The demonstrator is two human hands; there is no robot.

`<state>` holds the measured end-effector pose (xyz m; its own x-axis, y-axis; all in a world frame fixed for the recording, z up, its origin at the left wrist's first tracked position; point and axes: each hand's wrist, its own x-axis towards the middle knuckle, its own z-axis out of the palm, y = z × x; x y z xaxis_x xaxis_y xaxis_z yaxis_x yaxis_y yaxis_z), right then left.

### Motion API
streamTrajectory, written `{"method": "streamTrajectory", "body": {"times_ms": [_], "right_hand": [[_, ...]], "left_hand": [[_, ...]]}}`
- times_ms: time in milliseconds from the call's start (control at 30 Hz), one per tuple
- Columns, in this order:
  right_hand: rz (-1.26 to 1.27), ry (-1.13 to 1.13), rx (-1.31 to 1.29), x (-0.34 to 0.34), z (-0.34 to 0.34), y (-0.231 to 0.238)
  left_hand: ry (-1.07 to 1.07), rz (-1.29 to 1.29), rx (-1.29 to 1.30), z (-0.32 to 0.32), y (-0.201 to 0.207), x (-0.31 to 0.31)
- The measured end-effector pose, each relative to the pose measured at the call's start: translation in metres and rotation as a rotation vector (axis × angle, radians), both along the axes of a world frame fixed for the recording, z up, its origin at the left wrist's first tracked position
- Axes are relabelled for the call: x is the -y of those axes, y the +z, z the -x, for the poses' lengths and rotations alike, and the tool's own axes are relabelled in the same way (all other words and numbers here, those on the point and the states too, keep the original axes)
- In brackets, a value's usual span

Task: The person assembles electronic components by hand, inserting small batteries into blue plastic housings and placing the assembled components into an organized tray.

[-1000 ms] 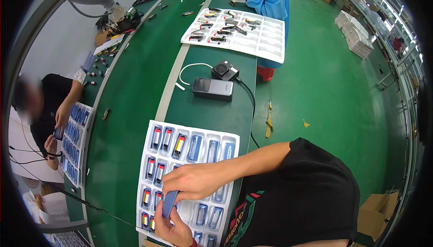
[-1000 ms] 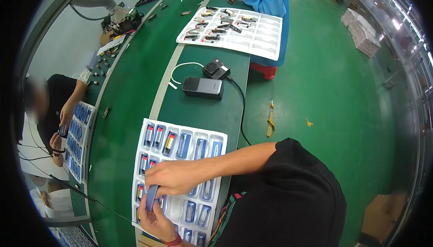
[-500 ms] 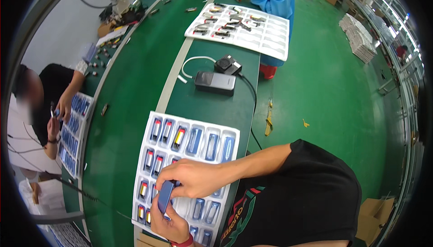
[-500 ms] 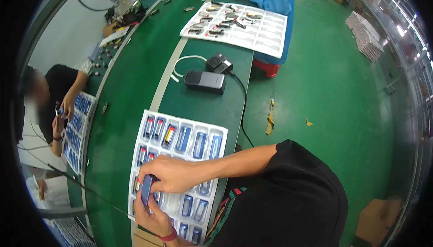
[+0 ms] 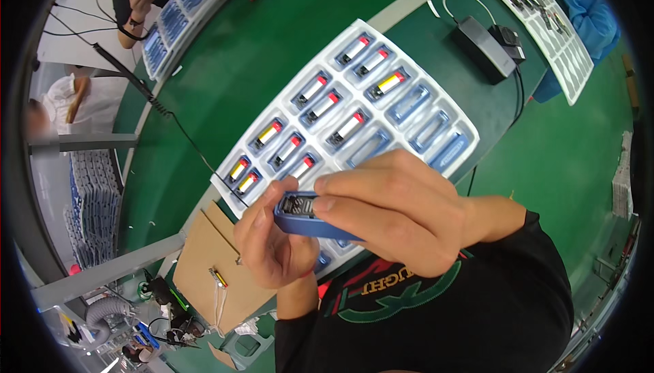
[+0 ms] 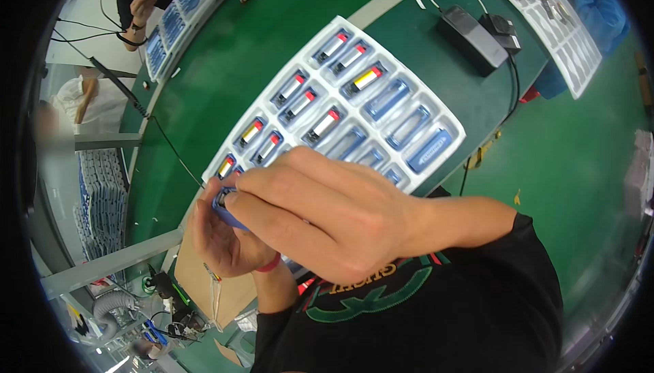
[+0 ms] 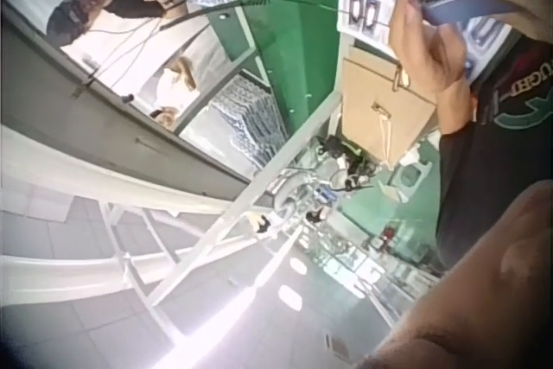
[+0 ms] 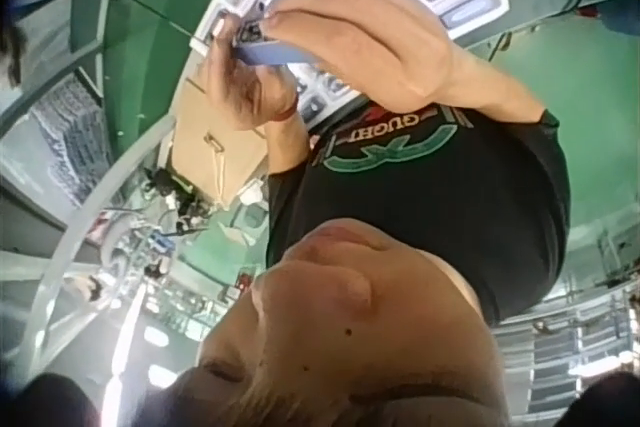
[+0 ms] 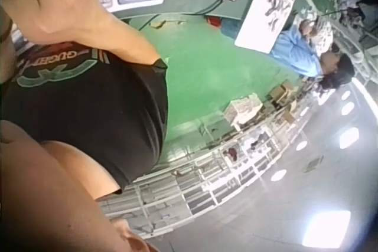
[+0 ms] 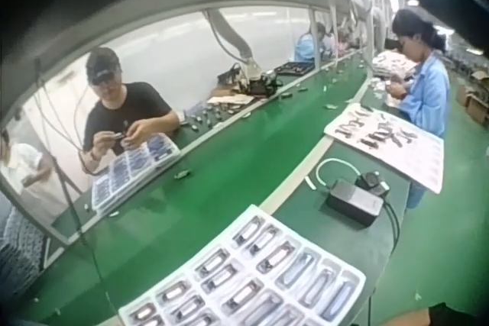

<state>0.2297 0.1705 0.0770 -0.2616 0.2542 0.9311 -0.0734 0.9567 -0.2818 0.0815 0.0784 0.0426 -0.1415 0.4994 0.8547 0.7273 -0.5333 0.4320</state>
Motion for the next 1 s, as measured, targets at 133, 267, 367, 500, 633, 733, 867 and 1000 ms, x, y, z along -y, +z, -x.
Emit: {"method": "streamTrajectory", "body": {"times_ms": [133,267,367,500,633,733,867,1000], "right_hand": [[0.161,-0.022,-0.02,0.016,0.009,0.002],[0.154,-0.036,-0.009,0.018,0.014,0.006],[0.146,-0.063,0.016,0.021,0.017,0.011],[0.066,-0.034,0.029,0.015,0.016,0.011],[0.031,-0.058,0.031,0.014,0.011,0.011],[0.083,0.037,0.17,0.01,-0.003,0.011],[0.291,0.174,0.335,0.008,-0.016,-0.002],[0.345,0.119,0.545,0.02,-0.013,-0.055]], "left_hand": [[0.125,0.057,0.024,-0.004,-0.001,0.007],[0.094,0.029,0.142,-0.002,-0.001,0.008],[0.035,0.016,0.194,-0.001,-0.001,0.01],[0.092,0.007,0.276,-0.006,-0.002,0.01],[0.122,0.053,0.317,-0.008,0.005,0.007],[0.131,0.23,-0.026,0.012,0.016,0.009],[0.137,0.487,-0.235,0.014,0.012,0.019],[0.15,0.702,-0.247,0.014,-0.017,0.034]]}}
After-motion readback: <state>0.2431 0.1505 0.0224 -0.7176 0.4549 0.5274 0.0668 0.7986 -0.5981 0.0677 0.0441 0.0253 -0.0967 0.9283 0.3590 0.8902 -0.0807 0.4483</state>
